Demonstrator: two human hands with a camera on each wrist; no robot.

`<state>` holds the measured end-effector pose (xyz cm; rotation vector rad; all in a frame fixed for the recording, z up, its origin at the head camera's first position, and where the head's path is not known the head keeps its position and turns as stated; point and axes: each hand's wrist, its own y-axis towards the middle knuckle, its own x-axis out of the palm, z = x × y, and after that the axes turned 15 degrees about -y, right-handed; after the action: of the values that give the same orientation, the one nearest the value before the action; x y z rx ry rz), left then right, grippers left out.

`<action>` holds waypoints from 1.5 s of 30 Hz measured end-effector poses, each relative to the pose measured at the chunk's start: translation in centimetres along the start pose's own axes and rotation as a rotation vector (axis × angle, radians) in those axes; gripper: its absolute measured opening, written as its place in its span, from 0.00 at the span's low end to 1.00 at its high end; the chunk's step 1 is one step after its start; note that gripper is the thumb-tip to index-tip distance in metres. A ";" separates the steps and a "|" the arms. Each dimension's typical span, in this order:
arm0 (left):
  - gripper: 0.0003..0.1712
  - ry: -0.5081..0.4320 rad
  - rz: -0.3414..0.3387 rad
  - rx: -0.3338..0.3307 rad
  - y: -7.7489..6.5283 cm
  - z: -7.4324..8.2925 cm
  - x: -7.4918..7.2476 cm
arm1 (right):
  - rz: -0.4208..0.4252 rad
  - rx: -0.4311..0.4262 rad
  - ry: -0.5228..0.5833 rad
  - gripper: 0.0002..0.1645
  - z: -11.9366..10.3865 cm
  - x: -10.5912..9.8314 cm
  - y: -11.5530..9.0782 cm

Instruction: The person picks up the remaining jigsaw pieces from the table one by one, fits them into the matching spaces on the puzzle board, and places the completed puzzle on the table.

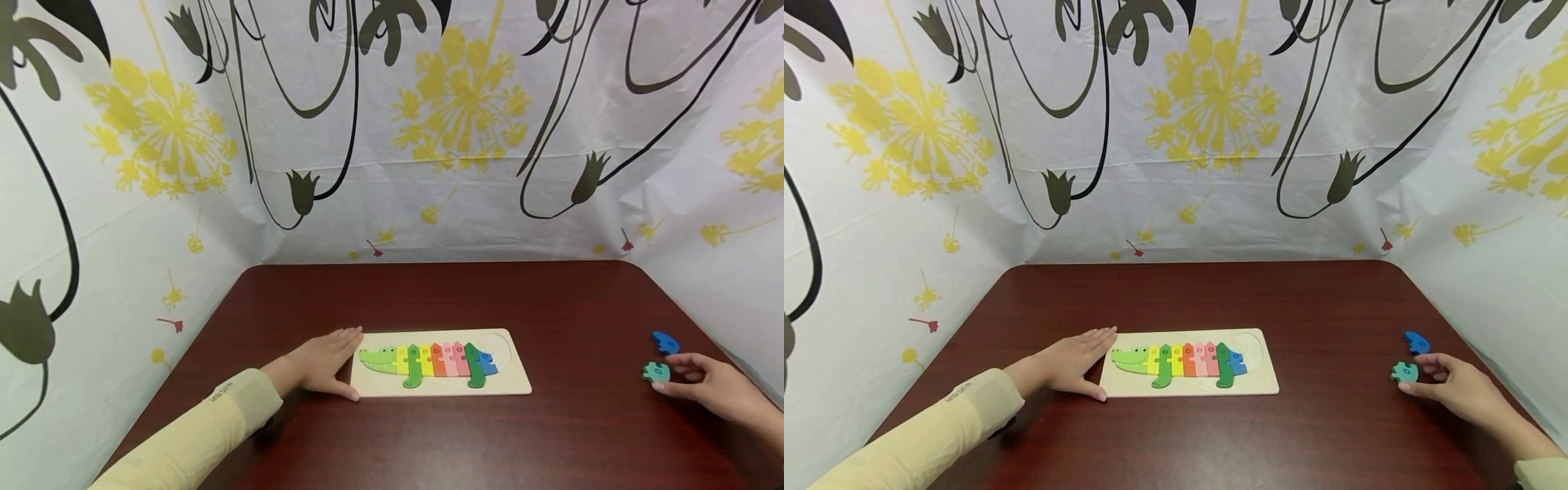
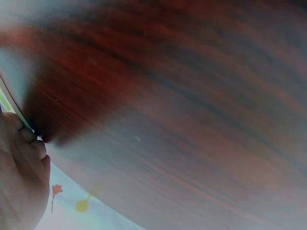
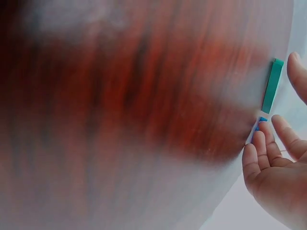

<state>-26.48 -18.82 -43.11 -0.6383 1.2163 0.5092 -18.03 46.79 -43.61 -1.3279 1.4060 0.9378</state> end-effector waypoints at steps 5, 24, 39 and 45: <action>0.69 -0.004 0.003 0.003 0.0 0.0 0.1 | -0.004 -0.019 -0.007 0.52 0.0 0.1 0.0; 0.69 -0.010 -0.001 -0.003 0.0 0.2 -0.2 | -0.043 -0.083 -0.072 0.54 -0.1 0.2 0.1; 0.69 -0.012 -0.004 -0.008 0.0 0.1 -0.2 | -0.028 -0.072 -0.089 0.54 -0.1 0.3 0.2; 0.69 -0.012 -0.006 -0.009 0.0 0.1 -0.2 | -0.046 -0.066 -0.078 0.54 -0.3 0.3 0.1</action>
<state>-26.42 -18.72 -42.93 -0.6454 1.2009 0.5134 -18.18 46.47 -43.83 -1.3528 1.2901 1.0025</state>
